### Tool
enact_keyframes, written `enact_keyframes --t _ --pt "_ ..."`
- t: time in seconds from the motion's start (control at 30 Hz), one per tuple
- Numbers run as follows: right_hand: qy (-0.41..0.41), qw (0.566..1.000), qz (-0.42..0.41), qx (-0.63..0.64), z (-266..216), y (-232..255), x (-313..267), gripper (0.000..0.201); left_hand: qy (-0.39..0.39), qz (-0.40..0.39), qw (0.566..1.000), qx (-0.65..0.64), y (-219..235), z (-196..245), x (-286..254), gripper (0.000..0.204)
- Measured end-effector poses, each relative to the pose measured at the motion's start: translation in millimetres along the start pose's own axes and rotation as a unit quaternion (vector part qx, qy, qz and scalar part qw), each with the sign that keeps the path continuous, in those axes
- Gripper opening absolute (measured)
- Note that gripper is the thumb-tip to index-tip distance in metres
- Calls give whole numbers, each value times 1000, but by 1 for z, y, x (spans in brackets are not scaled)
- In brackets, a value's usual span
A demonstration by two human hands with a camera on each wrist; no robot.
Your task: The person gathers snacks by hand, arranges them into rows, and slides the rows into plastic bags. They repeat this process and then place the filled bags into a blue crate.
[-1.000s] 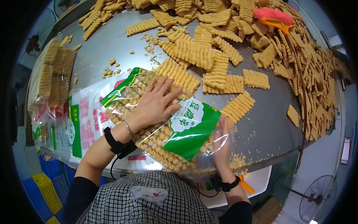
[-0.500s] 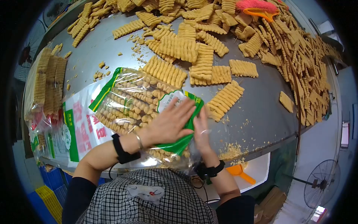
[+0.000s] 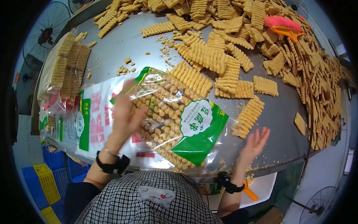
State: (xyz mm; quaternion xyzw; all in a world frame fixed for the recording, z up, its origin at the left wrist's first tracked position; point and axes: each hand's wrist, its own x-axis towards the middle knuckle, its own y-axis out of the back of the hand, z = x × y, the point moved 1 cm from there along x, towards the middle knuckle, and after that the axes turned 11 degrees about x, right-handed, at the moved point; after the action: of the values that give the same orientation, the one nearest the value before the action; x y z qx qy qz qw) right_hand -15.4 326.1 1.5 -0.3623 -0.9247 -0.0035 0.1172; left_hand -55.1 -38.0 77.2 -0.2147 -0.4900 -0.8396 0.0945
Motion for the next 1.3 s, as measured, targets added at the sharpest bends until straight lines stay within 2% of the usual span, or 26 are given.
enact_keyframes --t 0.1,0.17,0.2,0.3,0.33,0.37,0.4,0.5,0.53,0.57,0.6,0.63,0.7,0.73,0.77,0.83,0.9,0.97,1.0,1.03,1.1,1.13,1.17,1.2,1.23,1.3 --pt "-52 991 -100 -66 -29 23 35 42 128 135 982 -8 41 -41 -24 33" --pt "-18 979 -198 -48 -41 0 50 33 213 57 975 -10 55 -45 -54 6" --pt "-45 962 -258 -72 -44 -18 58 36 255 -17 961 -102 52 -46 -71 16" --pt "-102 869 -457 -157 -18 -72 72 45 392 -392 798 -235 34 -18 -95 36" --pt "-158 831 -511 -155 -4 -87 65 50 403 -449 740 -297 23 -9 -98 39" --pt "-213 786 -561 -150 9 -98 56 55 410 -460 723 -313 8 -5 -107 42" --pt "-209 785 -564 -149 19 -103 48 55 394 -435 717 -376 -10 -3 -115 44" --pt "-156 760 -609 -165 22 -110 34 61 370 -395 743 -395 -26 11 -105 46" --pt "-267 718 -632 -119 5 -109 32 60 311 -327 794 -408 -31 14 -112 53" --pt "-374 664 -643 -72 -8 -107 29 59 311 -322 795 -410 -28 15 -112 53" --pt "-395 658 -641 -27 -14 -103 23 54 307 -251 815 -423 -19 17 -110 57" --pt "-394 656 -643 -27 -21 -100 15 54 302 -179 830 -433 -9 19 -107 61" --pt "-389 704 -593 30 -37 -103 -4 50 358 -213 821 -391 25 13 -86 68" --pt "-369 735 -567 47 -43 -109 -15 49 310 -148 856 -386 22 -3 -79 68" --pt "-369 732 -570 49 -48 -119 -23 49 338 -130 849 -385 31 -12 -62 56" --pt "-305 773 -554 47 -57 -147 -30 47 324 -107 832 -438 38 -36 -36 55" --pt "-279 779 -560 39 -44 -169 -36 51 314 -137 863 -372 35 -70 -22 52" --pt "-219 802 -556 -1 -18 -190 -43 57 329 -194 864 -328 27 -95 -19 46" --pt "-196 809 -554 -32 -9 -193 -49 55 349 -282 869 -210 29 -103 -20 53" --pt "-192 804 -562 -29 -3 -190 -52 55 314 -288 878 -218 32 -106 -28 67" --pt "141 809 -510 -256 4 -178 -54 53 232 -224 916 -236 33 -117 -53 98" --pt "227 830 -460 -220 -11 -172 -58 43 241 -222 915 -237 39 -119 -67 98" --pt "224 826 -468 -221 -34 -166 -63 43 166 -228 942 -183 46 -118 -79 110" --pt "119 828 -520 -171 -59 -161 -67 37 89 -233 960 -129 52 -113 -91 121" --pt "11 818 -562 -121 -73 -156 -74 32 98 -234 958 -132 57 -104 -101 121" --pt "-39 705 -708 -22 -78 -150 -104 23 75 -217 973 -7 62 -78 -113 132"
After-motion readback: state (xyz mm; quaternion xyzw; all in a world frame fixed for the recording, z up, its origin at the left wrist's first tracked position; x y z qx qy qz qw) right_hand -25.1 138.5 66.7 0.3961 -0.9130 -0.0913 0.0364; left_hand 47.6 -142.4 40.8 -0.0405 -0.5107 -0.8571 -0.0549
